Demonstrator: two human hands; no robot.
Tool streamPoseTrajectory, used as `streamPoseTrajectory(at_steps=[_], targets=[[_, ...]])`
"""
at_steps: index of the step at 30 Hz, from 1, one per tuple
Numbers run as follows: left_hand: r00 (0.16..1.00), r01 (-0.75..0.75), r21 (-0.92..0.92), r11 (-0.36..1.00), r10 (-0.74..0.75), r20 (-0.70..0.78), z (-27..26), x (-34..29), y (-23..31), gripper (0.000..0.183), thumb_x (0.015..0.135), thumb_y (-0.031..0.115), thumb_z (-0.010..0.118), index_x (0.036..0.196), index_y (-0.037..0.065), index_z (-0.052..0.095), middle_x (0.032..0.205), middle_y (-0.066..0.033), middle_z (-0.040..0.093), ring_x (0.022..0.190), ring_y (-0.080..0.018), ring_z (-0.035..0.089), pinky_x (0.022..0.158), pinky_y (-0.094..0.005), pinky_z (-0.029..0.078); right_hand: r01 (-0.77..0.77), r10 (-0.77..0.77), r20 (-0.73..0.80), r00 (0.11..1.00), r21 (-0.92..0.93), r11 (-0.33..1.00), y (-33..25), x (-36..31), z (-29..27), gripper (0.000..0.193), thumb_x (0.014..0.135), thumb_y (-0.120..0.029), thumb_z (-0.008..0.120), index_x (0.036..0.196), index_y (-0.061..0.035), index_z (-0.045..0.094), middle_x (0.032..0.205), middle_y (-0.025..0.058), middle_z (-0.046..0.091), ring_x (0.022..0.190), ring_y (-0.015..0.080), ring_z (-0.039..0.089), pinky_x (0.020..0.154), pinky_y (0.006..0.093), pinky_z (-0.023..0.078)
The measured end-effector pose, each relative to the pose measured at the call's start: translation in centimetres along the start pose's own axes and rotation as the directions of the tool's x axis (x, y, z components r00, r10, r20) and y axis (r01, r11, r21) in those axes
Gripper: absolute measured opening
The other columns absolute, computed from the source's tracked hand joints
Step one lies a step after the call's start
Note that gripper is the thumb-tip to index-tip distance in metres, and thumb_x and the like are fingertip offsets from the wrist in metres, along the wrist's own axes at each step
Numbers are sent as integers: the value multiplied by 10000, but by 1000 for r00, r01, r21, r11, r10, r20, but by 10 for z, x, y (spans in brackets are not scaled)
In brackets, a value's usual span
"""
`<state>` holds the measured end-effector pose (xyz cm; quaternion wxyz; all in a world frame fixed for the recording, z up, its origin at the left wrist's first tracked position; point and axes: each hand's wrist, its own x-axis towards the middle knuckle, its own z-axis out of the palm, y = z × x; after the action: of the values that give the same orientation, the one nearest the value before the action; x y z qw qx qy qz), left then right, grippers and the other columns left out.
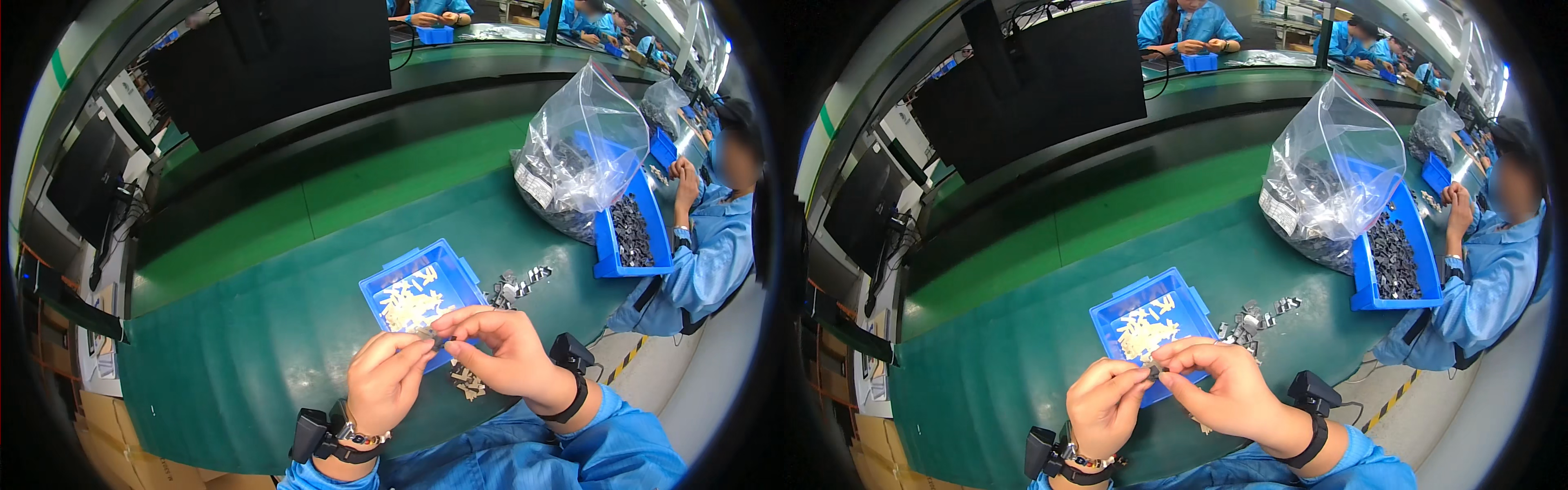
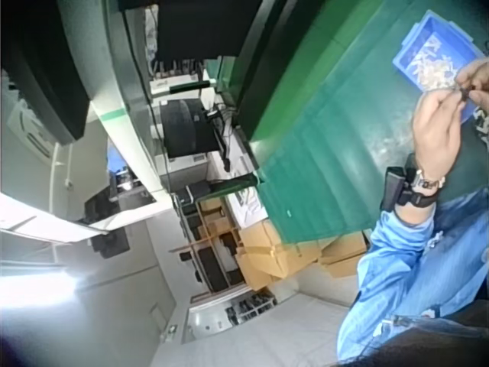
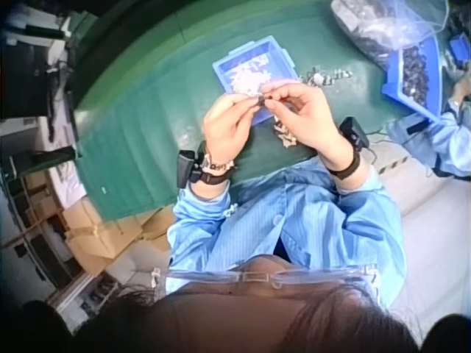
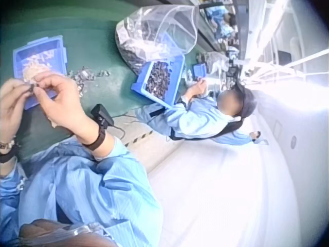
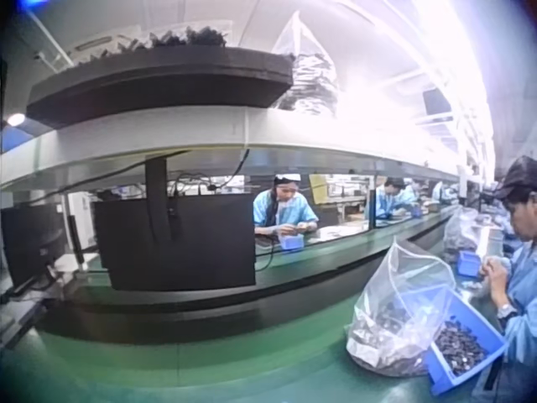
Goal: Assembling small plastic gaskets and metal clips at a factory workbench.
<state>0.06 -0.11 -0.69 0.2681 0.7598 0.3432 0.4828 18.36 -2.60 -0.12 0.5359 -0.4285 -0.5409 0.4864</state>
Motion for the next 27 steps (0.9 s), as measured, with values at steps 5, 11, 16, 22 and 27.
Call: streamPoseTrajectory(at_steps=[5, 11, 16, 22, 27], targets=[[999, 36, -1, 999, -36, 27, 0, 0, 0, 219, 727, -70, 743, 931, 1, 712, 879, -103, 687, 762, -256, 666, 651, -331, 528, -213, 210, 67, 975, 55, 975, -5, -1, -4, 24, 901, 60, 627, 895, 44, 643, 1101, 152, 677, 995, 159, 643, 868, 300, 525], [998, 39, -7, 999, -39, 40, -1, 2, -1, 193, 756, -75, 725, 936, -6, 709, 861, -111, 685, 754, -230, 666, 645, -307, 528, -285, 285, 60, 957, 0, 958, -15, 4, -5, 31, 884, 49, 643, 874, 60, 670, 1060, 141, 690, 929, 139, 654, 833, 282, 537], [998, 32, -14, 999, -31, 51, -2, 4, 1, 174, 775, -80, 713, 936, -12, 704, 838, -115, 681, 749, -206, 665, 641, -284, 526, -183, 185, 49, 982, -33, 983, -8, 4, -4, 103, 860, -41, 694, 889, 58, 698, 976, 133, 714, 759, 105, 672, 577, 234, 555], [998, 16, -4, 1000, -16, 67, -3, 5, 0, 183, 765, -76, 717, 938, -16, 702, 849, -113, 687, 762, -222, 663, 658, -298, 523, -219, 221, 62, 973, -42, 975, -10, 4, -6, 108, 858, -37, 693, 896, 64, 697, 917, 105, 714, 701, 89, 660, 534, 229, 543], [996, 36, 15, 999, -37, 84, -3, 5, 2, 184, 752, -23, 746, 931, -1, 708, 877, -108, 686, 770, -266, 655, 674, -342, 515, -192, 201, 81, 976, -104, 976, -14, 6, -8, 126, 853, -45, 698, 907, 69, 697, 880, 98, 716, 723, 92, 664, 552, 229, 544]])
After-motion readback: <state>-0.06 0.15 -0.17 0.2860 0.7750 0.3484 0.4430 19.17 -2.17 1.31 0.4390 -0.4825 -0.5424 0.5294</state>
